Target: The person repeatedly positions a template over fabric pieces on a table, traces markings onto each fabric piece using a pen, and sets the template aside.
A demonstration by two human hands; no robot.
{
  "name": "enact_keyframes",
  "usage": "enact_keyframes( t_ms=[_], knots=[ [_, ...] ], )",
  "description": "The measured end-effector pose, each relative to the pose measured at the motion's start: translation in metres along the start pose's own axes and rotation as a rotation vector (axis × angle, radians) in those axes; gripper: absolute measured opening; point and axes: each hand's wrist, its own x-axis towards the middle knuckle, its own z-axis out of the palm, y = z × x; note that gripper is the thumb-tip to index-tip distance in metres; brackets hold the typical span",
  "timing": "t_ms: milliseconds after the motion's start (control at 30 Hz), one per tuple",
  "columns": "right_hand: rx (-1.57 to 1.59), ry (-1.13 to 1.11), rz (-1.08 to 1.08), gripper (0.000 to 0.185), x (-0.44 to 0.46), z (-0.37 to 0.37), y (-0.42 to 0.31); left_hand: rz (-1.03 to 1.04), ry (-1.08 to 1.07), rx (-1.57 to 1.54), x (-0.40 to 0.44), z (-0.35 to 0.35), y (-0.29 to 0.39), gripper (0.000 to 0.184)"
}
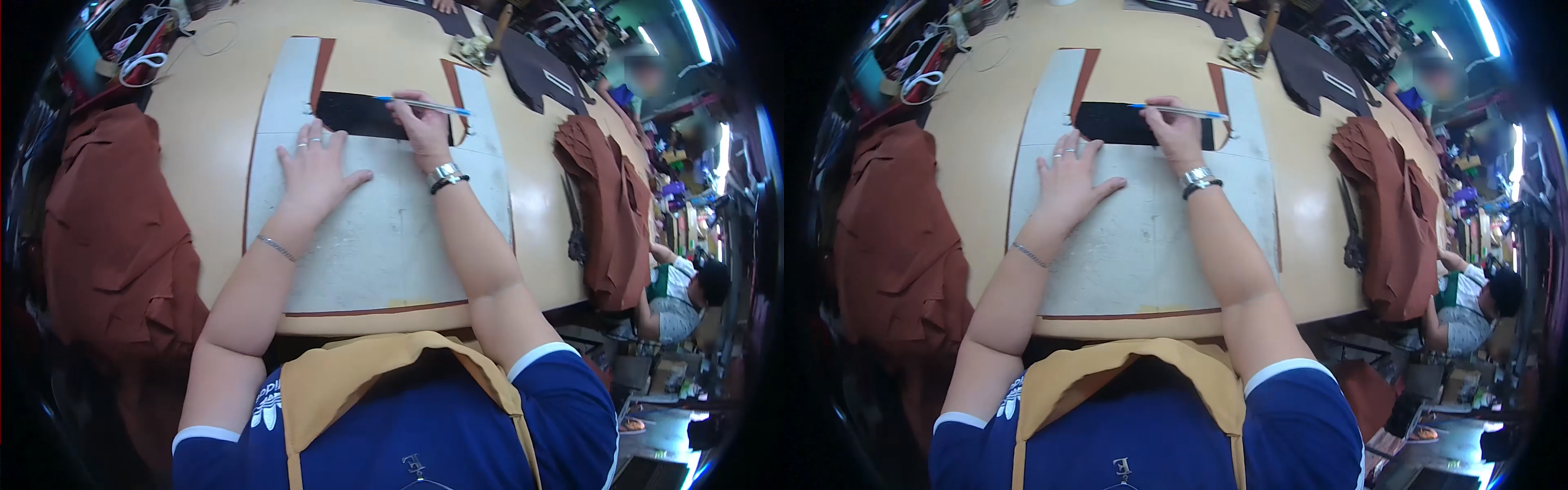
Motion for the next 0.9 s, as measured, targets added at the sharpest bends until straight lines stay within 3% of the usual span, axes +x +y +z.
enact_keyframes(
  t_ms=[100, 267, 900],
  knots=[
    [-0.242, 0.164, -0.099, 0.014, -0.007, -0.077, 0.006, 0.001, -0.001, 0.013, 0.001, 0.002, 0.000, 0.076],
    [-0.334, 0.370, -0.083, 0.009, -0.015, -0.155, 0.020, -0.002, -0.002, 0.025, 0.001, 0.003, 0.000, 0.077],
    [-0.532, 0.315, -0.068, 0.014, -0.018, -0.153, 0.025, 0.017, 0.010, 0.020, -0.001, 0.002, -0.002, 0.077]
  ],
)
